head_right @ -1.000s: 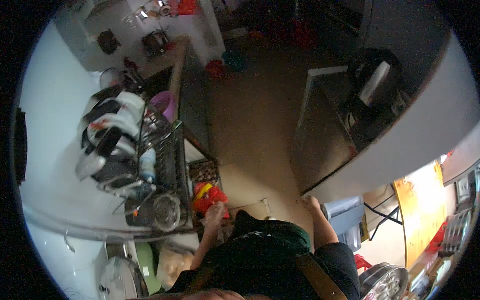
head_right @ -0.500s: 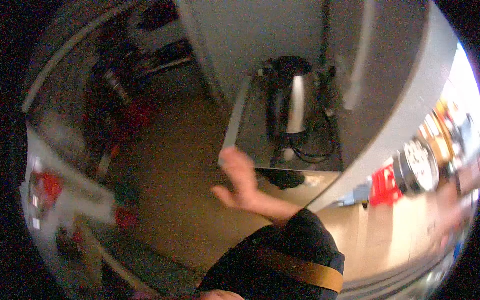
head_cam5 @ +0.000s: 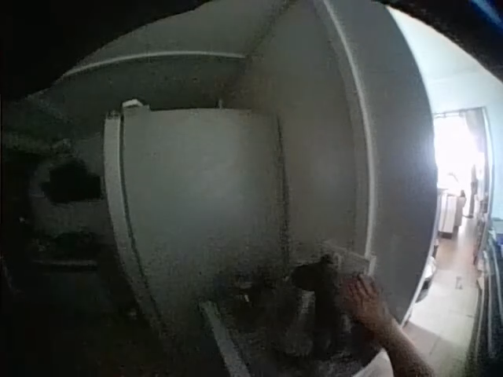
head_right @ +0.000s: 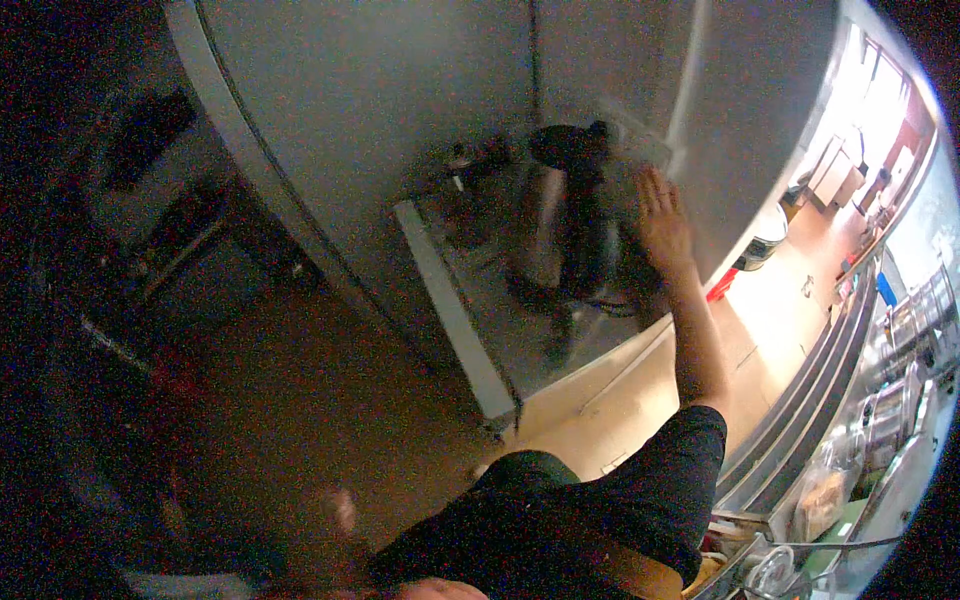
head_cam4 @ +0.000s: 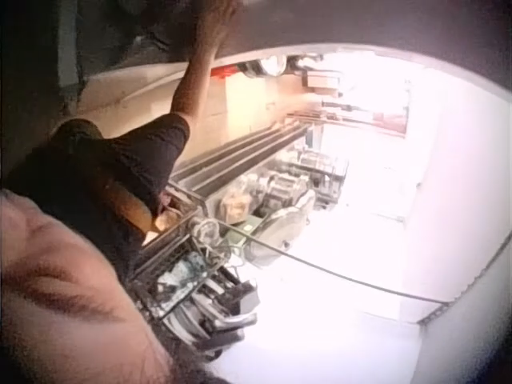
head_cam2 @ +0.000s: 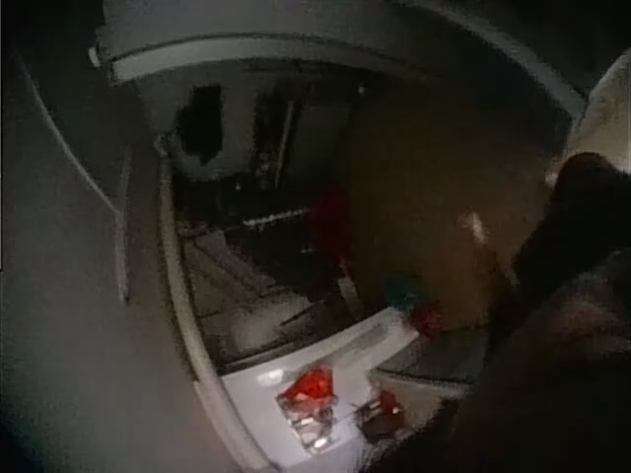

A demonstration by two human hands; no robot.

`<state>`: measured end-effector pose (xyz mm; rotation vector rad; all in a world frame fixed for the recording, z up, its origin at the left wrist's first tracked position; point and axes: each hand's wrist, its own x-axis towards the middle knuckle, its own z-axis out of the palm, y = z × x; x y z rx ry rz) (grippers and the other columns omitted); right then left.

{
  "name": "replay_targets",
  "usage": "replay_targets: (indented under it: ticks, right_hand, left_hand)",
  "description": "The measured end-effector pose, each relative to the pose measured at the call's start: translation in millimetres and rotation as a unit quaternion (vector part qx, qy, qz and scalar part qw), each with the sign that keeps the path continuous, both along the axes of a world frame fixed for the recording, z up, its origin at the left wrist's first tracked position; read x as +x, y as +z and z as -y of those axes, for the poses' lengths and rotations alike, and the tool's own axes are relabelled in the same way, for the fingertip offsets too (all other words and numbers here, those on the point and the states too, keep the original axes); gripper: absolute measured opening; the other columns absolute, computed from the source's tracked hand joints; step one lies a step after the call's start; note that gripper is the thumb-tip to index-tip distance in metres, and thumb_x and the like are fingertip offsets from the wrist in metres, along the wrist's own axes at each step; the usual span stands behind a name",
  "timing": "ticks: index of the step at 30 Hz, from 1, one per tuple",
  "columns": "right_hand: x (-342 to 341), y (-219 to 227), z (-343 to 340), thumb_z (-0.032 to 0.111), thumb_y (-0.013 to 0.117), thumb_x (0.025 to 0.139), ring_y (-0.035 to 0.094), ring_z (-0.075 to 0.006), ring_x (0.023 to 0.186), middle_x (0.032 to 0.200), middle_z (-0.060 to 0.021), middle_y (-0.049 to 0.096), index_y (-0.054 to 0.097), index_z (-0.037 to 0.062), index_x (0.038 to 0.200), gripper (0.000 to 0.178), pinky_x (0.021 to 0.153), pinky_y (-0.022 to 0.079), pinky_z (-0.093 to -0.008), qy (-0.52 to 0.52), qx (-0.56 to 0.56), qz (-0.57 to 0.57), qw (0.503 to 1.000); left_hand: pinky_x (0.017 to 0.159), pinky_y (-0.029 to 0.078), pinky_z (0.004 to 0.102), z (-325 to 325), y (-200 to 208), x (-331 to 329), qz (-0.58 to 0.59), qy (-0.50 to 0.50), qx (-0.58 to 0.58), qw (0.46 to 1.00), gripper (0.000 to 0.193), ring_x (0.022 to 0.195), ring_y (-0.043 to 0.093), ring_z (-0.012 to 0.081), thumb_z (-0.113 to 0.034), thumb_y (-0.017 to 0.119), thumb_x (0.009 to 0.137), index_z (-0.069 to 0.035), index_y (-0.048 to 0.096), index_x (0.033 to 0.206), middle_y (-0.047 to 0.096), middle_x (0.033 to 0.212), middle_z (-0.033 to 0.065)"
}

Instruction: Retrieving steamed buns from a freezer and placing them into a steamer tray.

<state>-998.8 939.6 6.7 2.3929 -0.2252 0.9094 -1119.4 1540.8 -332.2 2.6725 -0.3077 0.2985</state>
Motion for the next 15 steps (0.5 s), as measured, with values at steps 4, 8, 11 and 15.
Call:
replay_targets:
  ticks: [4, 8, 11, 15]
  right_hand:
    - [15, 9, -35, 0.005, 0.042, 0.080, 0.032, -0.0276, 0.123, 0.136, -0.0143, 0.029, 0.030, 0.0006, 0.130, 0.051, 0.101, 0.028, -0.0368, -0.025, 0.257, 0.001, 0.966]
    - [-6, 44, -80, 0.009, 0.044, 0.083, 0.040, -0.0269, 0.116, 0.128, -0.0147, 0.038, 0.037, 0.0006, 0.126, 0.044, 0.097, 0.031, -0.0333, 0.078, 0.433, -0.035, 0.897]
    - [-45, 7, -49, 0.008, 0.048, 0.081, 0.044, -0.0288, 0.112, 0.123, -0.0175, 0.044, 0.036, 0.0021, 0.125, 0.047, 0.096, 0.033, -0.0322, 0.177, 0.335, 0.178, 0.908]
    - [-98, -5, -82, 0.015, 0.049, 0.083, 0.051, -0.0235, 0.105, 0.113, -0.0197, 0.053, 0.049, -0.0066, 0.112, 0.036, 0.092, 0.037, -0.0327, -0.171, 0.372, 0.363, 0.837]
  left_hand:
    - [0.048, 0.040, 0.0302, -53, 53, 14, 0.021, 0.026, -0.011, 0.999, 0.012, 0.050, 0.047, 0.0210, -0.003, 0.050, 0.073, -0.003, 0.055, 0.083, 0.050, 0.061, 0.0079]
    - [0.048, 0.040, 0.0309, -90, 120, -15, 0.038, 0.123, -0.026, 0.991, 0.011, 0.050, 0.048, 0.0214, -0.003, 0.049, 0.073, -0.003, 0.056, 0.083, 0.050, 0.062, 0.0084]
    - [0.048, 0.040, 0.0370, -204, -38, -87, -0.067, 0.217, -0.006, 0.974, 0.007, 0.053, 0.050, 0.0235, -0.006, 0.053, 0.071, -0.002, 0.056, 0.076, 0.052, 0.062, 0.0106]
    - [0.049, 0.041, 0.0381, -256, -143, -70, -0.168, 0.351, -0.196, 0.900, 0.009, 0.055, 0.051, 0.0235, -0.007, 0.054, 0.070, -0.002, 0.057, 0.077, 0.052, 0.063, 0.0111]
